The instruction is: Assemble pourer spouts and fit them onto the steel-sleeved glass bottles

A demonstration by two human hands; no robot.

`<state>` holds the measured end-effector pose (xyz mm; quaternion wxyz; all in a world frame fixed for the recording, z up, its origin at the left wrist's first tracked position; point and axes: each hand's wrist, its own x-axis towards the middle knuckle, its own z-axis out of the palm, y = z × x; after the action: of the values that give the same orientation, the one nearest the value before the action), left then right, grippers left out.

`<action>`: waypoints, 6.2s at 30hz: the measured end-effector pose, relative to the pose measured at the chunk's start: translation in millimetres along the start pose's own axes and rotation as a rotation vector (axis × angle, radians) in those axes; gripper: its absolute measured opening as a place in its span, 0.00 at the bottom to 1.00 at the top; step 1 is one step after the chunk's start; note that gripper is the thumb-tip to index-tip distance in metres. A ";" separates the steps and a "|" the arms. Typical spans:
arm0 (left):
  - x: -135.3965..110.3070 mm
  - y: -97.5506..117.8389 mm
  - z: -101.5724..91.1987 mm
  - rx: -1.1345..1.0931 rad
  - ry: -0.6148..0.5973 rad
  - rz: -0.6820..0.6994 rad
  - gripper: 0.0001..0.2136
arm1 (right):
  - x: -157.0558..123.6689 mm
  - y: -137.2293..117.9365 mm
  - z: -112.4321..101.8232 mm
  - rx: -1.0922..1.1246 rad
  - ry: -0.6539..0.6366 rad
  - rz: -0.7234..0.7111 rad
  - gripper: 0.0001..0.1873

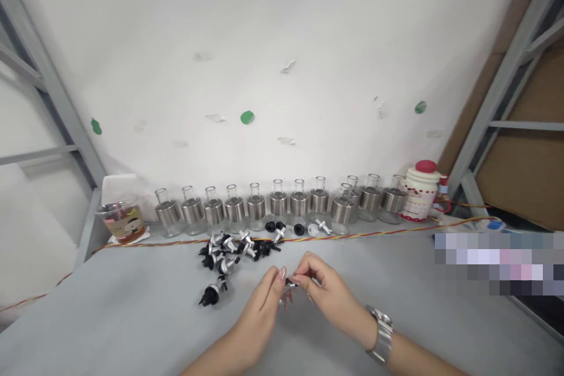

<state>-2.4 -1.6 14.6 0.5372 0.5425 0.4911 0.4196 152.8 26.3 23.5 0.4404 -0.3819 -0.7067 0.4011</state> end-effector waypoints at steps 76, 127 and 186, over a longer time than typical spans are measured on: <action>21.6 19.1 -21.6 0.021 0.207 0.140 0.17 | 8.5 14.3 6.4 0.232 -0.119 0.225 0.22; 32.5 11.8 -26.8 -0.403 0.181 0.037 0.17 | 77.7 56.6 -38.7 -0.990 0.213 -0.143 0.09; 13.1 8.2 -11.7 0.363 -0.037 0.205 0.10 | -3.8 9.4 1.9 0.213 -0.100 0.107 0.10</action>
<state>-11.0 13.7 22.7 0.3941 0.6850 0.4909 0.3666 154.0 26.0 13.3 0.4207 -0.3494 -0.6598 0.5154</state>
